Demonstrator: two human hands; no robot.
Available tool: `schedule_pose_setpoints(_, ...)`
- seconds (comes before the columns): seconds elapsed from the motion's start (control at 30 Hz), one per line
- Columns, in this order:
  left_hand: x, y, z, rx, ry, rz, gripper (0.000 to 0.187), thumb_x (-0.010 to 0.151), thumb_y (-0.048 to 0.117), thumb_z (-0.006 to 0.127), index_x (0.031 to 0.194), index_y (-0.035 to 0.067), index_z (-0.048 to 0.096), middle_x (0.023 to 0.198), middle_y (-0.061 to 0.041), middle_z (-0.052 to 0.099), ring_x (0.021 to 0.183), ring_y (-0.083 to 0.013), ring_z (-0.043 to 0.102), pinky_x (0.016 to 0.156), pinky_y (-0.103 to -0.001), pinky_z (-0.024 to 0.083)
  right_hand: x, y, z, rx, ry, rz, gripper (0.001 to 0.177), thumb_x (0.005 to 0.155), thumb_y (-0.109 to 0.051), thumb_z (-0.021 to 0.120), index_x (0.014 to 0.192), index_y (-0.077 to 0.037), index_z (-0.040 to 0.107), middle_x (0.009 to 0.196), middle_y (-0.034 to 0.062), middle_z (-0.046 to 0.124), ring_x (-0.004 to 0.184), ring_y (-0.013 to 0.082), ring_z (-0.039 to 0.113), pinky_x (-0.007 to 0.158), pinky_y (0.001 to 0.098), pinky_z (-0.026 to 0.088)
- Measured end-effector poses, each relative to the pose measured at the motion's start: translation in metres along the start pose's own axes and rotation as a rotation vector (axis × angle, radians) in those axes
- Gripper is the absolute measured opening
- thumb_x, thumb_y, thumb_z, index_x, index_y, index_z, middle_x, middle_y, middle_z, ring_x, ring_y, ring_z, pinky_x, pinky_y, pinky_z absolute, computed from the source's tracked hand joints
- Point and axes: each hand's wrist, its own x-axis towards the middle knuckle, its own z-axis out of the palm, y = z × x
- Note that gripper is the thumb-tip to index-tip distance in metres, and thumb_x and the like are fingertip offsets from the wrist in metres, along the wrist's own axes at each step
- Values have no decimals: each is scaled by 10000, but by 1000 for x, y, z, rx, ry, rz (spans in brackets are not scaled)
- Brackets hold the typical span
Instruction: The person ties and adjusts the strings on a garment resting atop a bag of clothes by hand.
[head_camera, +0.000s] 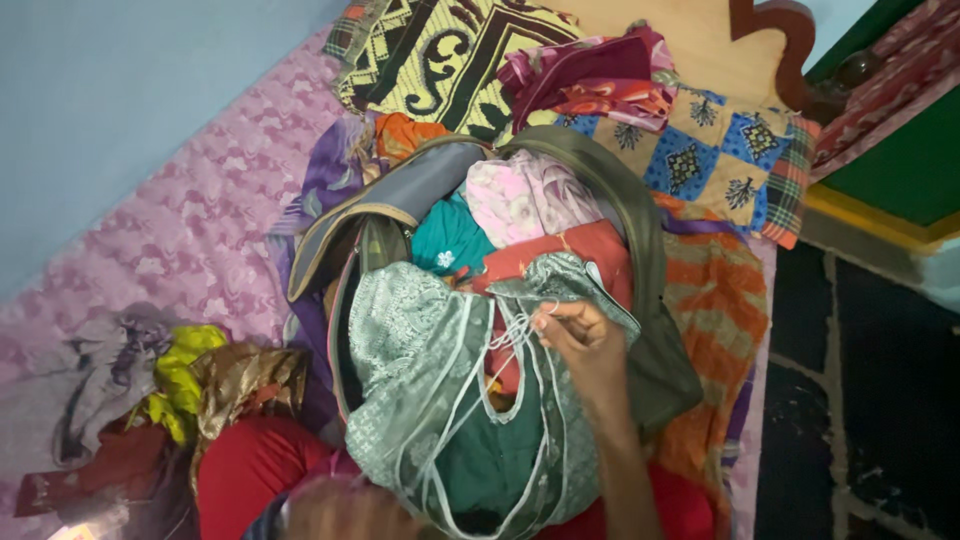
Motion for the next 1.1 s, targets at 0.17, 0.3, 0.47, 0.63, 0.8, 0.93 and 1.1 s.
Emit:
schedule_pose_setpoints(0.17,34,-26,-23,-301,25,-109,302,886,141,609,1120,-19,714,871,-104,632,794,-285,637,856,-436,503,10,12,-2,-40,28,-2,142,901,-37,742,1036,-1,721,988,71,778,867,106,737,710,249,585)
schedule_pose_setpoints(0.3,57,-50,-44,-493,127,-115,265,896,140,630,1112,7,709,920,-110,655,843,-301,649,868,-442,501,12,13,-3,-33,-4,-47,133,906,-27,734,1035,1,717,980,81,781,871,125,746,706,254,589)
schedule_pose_setpoints(0.47,99,-73,-60,-666,153,-82,222,910,139,657,1103,39,703,980,-119,682,904,-320,665,883,-450,498,6,-5,-3,-53,-65,-42,141,914,-23,717,1048,13,696,1022,97,772,928,143,759,704,261,610)
schedule_pose_setpoints(0.63,136,-66,-35,-758,158,-114,169,916,151,695,1065,72,698,993,-112,712,900,-323,690,824,-439,513,10,-12,-4,-81,-70,-41,145,908,-26,710,1051,-4,704,1047,87,759,924,142,751,635,266,609)
schedule_pose_setpoints(0.8,137,-73,-15,-649,310,-91,93,882,82,717,957,47,675,892,-127,710,819,-352,679,741,-442,512,9,3,22,-60,18,-150,136,889,21,728,1017,-18,703,1081,49,707,899,131,713,633,255,603)
schedule_pose_setpoints(0.93,144,-79,-13,-800,195,-245,99,890,103,715,931,35,655,839,-136,699,745,-305,711,698,-418,544,2,7,35,-442,172,-491,147,877,31,758,993,-38,700,1078,80,711,892,143,715,673,258,617)
schedule_pose_setpoints(1.1,146,-88,2,-677,253,-161,127,860,94,748,885,8,658,852,-157,704,820,-323,691,739,-408,526,4,22,37,-647,227,-674,179,861,10,787,998,-42,684,1075,98,711,865,162,716,674,268,592)
